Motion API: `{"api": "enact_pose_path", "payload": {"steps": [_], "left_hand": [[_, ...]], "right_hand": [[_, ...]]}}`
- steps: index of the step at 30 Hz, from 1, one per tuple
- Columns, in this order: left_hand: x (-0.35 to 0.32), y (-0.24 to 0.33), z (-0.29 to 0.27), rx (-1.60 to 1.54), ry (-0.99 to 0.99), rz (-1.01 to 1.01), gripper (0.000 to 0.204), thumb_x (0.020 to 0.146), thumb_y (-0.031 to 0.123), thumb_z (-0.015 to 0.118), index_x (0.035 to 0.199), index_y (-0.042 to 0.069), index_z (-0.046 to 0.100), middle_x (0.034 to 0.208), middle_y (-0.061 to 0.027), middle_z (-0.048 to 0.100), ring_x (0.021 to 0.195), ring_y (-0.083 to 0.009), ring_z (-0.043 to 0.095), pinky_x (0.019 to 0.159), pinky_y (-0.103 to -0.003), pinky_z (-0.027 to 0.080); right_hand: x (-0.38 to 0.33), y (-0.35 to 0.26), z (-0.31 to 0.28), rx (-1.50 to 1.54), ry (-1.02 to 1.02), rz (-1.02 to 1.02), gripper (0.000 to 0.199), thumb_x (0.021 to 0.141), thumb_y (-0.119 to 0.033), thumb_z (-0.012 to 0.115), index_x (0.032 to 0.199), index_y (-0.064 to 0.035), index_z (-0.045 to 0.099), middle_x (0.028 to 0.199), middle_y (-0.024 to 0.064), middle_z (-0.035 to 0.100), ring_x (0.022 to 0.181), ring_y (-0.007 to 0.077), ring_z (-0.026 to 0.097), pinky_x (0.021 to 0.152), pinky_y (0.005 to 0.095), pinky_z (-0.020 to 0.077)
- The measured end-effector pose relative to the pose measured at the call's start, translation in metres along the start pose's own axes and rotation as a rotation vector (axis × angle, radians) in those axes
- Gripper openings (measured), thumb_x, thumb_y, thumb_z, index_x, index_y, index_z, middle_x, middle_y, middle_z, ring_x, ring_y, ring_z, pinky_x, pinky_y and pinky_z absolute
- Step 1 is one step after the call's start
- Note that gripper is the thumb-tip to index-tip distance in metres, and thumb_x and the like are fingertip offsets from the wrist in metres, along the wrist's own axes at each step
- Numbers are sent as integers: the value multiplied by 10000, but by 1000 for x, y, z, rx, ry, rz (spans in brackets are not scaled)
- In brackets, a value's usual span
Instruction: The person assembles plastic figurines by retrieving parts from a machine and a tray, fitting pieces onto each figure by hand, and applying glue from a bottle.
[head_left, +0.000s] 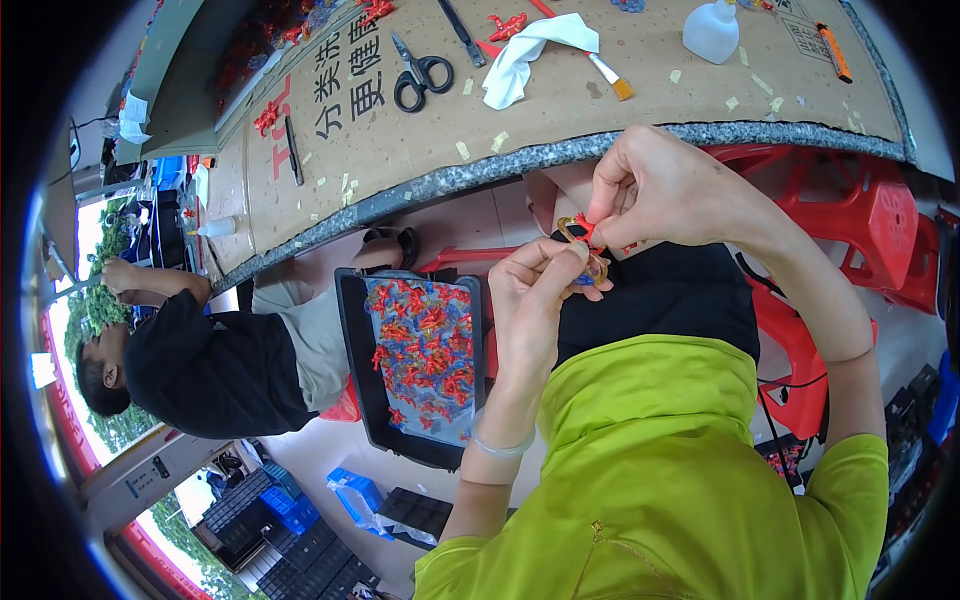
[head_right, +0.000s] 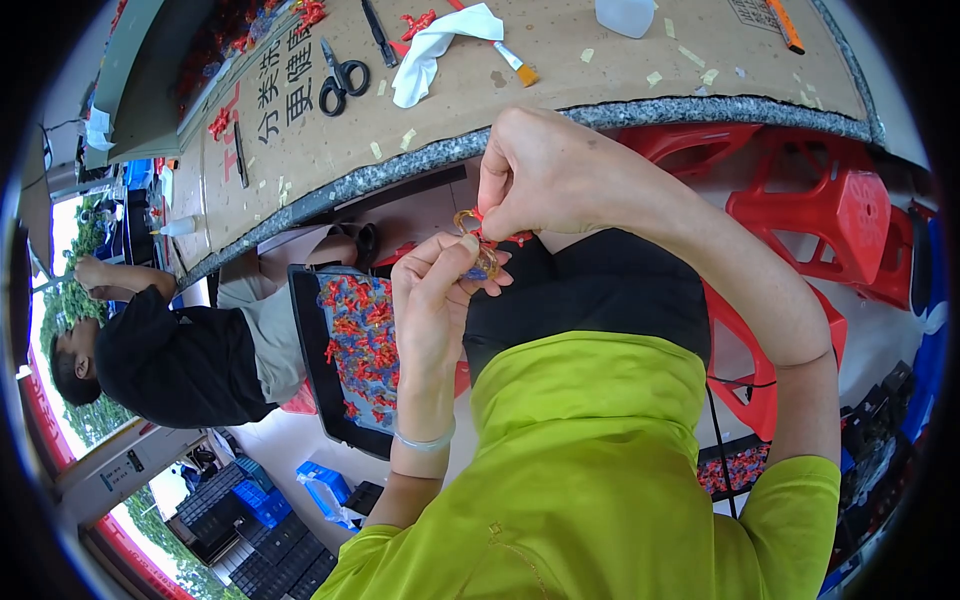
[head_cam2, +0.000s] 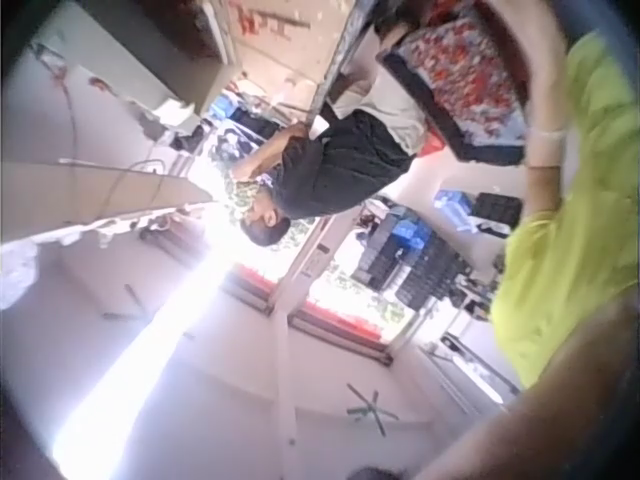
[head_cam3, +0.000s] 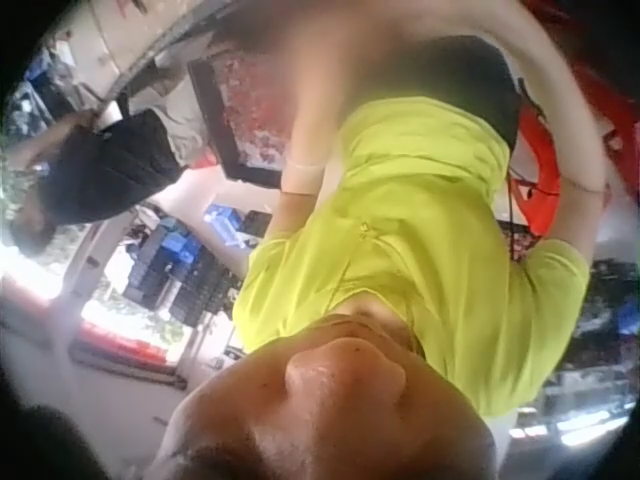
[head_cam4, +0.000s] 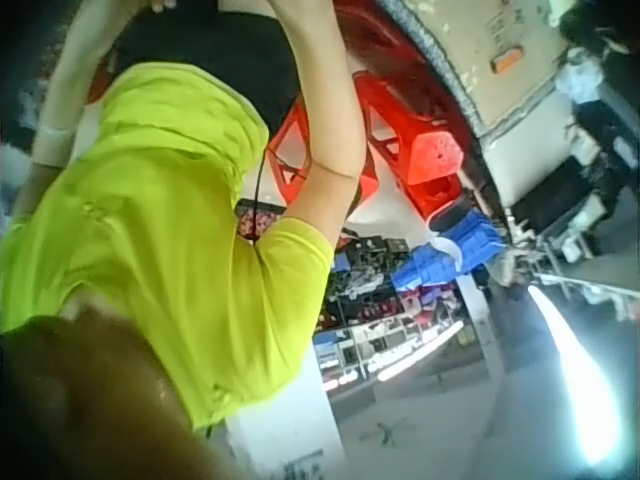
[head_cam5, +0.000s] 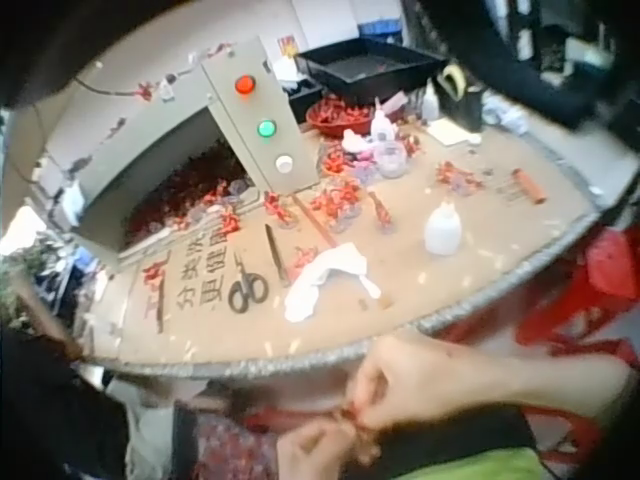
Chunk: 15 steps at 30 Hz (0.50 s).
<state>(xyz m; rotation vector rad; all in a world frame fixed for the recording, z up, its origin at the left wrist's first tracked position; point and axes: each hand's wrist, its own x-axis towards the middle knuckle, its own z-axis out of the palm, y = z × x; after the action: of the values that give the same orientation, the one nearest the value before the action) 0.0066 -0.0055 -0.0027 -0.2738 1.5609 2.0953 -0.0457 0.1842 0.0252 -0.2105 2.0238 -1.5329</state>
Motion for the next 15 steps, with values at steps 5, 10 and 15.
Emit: {"api": "enact_pose_path", "payload": {"steps": [5,10,15], "left_hand": [[1,-1,3,-74,-6,13,148,883,83,605,829,-51,636,767,-133,669,638,-187,653,606,-263,520],[2,-1,3,-53,16,32,162,893,84,573,833,-57,626,794,-163,669,651,-202,650,623,-273,520],[5,-2,-3,-59,-37,18,197,903,117,546,844,-56,619,821,-194,670,667,-222,649,637,-281,518]], "right_hand": [[-2,-3,2,-47,41,-11,106,682,0,702,732,84,660,637,88,652,574,89,614,531,221,490],[-3,-4,2,-84,81,-50,102,679,-1,695,732,80,664,631,78,646,577,80,606,532,220,482],[-2,-5,-3,-66,46,-42,120,695,-34,709,735,73,675,638,68,647,594,74,603,555,218,483]]}}
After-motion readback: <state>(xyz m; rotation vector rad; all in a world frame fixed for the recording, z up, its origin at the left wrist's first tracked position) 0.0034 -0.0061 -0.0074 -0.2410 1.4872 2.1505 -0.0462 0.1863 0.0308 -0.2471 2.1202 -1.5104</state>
